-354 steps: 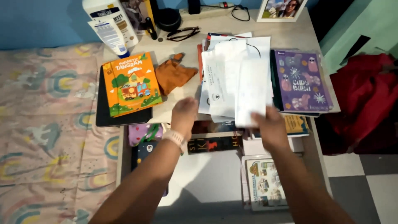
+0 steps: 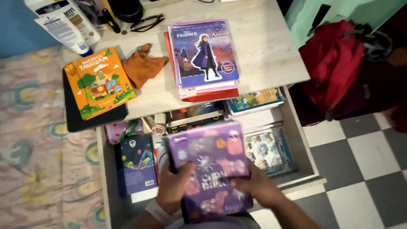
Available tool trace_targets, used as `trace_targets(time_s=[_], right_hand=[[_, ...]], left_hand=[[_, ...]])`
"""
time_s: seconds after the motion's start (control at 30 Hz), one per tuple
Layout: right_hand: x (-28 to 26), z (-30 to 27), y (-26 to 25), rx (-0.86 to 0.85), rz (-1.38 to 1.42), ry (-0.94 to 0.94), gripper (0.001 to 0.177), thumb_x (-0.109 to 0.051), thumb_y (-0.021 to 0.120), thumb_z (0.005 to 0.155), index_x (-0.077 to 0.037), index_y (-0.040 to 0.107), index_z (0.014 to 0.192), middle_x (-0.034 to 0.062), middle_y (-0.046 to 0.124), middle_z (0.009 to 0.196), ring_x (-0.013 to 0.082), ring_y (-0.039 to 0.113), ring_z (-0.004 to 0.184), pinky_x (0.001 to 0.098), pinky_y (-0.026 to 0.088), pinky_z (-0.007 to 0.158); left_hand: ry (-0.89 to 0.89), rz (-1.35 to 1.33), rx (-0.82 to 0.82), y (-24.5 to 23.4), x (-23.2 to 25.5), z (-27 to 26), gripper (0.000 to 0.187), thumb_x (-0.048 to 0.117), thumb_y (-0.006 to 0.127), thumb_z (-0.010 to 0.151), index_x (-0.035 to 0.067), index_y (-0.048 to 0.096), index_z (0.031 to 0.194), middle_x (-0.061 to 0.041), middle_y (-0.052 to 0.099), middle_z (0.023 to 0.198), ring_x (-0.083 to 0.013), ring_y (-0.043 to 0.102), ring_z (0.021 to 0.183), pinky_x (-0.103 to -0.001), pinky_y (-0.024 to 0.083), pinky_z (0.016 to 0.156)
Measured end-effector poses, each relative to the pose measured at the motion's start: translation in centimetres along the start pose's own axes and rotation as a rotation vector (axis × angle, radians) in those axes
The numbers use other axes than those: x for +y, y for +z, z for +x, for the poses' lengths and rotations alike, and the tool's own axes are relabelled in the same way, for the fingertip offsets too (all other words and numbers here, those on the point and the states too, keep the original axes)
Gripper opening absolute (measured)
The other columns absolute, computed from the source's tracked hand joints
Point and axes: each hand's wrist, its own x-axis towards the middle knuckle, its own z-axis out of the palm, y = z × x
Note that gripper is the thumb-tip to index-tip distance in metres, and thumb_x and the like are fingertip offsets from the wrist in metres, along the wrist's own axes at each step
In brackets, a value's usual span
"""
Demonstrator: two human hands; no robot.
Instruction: Organizing and tidying up various items, books, and papers inside a desk drawer.
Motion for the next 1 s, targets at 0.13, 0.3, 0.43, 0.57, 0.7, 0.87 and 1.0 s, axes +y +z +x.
trace_targets(time_s=[0.13, 0.3, 0.43, 0.57, 0.7, 0.87, 1.0], right_hand=[[-3.5, 0.0, -3.1, -0.291, 0.053, -0.09, 0.095, -0.04, 0.081, 0.075, -0.002, 0.041, 0.153, 0.0226, 0.057, 0.144, 0.0348, 0.055, 0.134, 0.0508, 0.045, 0.113], [-2.6, 1.3, -2.0, -0.304, 0.821, -0.269, 0.101, -0.061, 0.072, 0.085, 0.0, 0.034, 0.156, 0.0176, 0.046, 0.157, 0.034, 0.046, 0.143, 0.0501, 0.038, 0.116], [-4.6, 1.0, -2.1, -0.054, 0.857, -0.289, 0.091, -0.053, 0.074, 0.08, -0.01, 0.04, 0.153, 0.0083, 0.055, 0.148, 0.0289, 0.054, 0.132, 0.0468, 0.045, 0.106], [-6.5, 1.1, -7.8, 0.16, 0.388, -0.379, 0.063, -0.016, 0.077, 0.083, 0.0, 0.049, 0.137, 0.0107, 0.065, 0.12, 0.0231, 0.064, 0.11, 0.0423, 0.052, 0.097], [-9.7, -0.7, -12.3, 0.149, 0.341, -0.363, 0.057, -0.011, 0.074, 0.079, 0.001, 0.054, 0.132, 0.0121, 0.069, 0.113, 0.0239, 0.068, 0.102, 0.0421, 0.054, 0.093], [-9.3, 0.5, -20.2, 0.083, 0.356, -0.219, 0.064, -0.017, 0.074, 0.074, -0.001, 0.055, 0.133, 0.0126, 0.069, 0.113, 0.0275, 0.069, 0.101, 0.046, 0.056, 0.09], [-6.2, 3.6, -24.3, 0.035, 0.268, 0.005, 0.069, -0.021, 0.071, 0.068, -0.008, 0.053, 0.134, 0.01, 0.069, 0.11, 0.0267, 0.07, 0.099, 0.0521, 0.059, 0.085]], left_hand=[[-0.023, -0.146, 0.026, -0.1, 2.5, -0.1, 0.037, 0.02, 0.074, 0.09, -0.004, 0.066, 0.117, -0.011, 0.071, 0.093, -0.02, 0.066, 0.077, -0.036, 0.055, 0.064], [-0.175, -0.779, 0.049, 4.8, 7.0, 0.4, 0.048, 0.03, 0.061, 0.094, 0.004, 0.057, 0.134, -0.012, 0.07, 0.123, -0.029, 0.069, 0.109, -0.049, 0.058, 0.091], [-0.113, -0.896, 0.035, 9.5, 4.8, 1.2, 0.05, 0.033, 0.057, 0.099, 0.003, 0.054, 0.14, -0.014, 0.065, 0.133, -0.0309, 0.064, 0.118, -0.05, 0.053, 0.099], [-0.112, -1.007, -0.041, 14.5, 1.2, 1.3, 0.053, 0.037, 0.051, 0.102, 0.004, 0.049, 0.143, -0.015, 0.063, 0.136, -0.0313, 0.062, 0.123, -0.05, 0.05, 0.105], [-0.168, -1.009, -0.02, 17.8, 0.4, -0.4, 0.056, 0.043, 0.049, 0.1, 0.009, 0.048, 0.145, -0.011, 0.063, 0.138, -0.0289, 0.062, 0.123, -0.049, 0.049, 0.106], [-0.098, -1.046, -0.362, 12.4, -1.9, 1.9, 0.082, 0.063, 0.056, 0.095, 0.0, 0.047, 0.146, -0.02, 0.062, 0.138, -0.0336, 0.061, 0.121, -0.047, 0.05, 0.098], [-0.281, -0.36, -0.381, 11.6, -1.1, 4.9, 0.085, 0.066, 0.061, 0.085, 0.001, 0.056, 0.141, -0.017, 0.066, 0.136, -0.029, 0.062, 0.125, -0.044, 0.05, 0.103]])
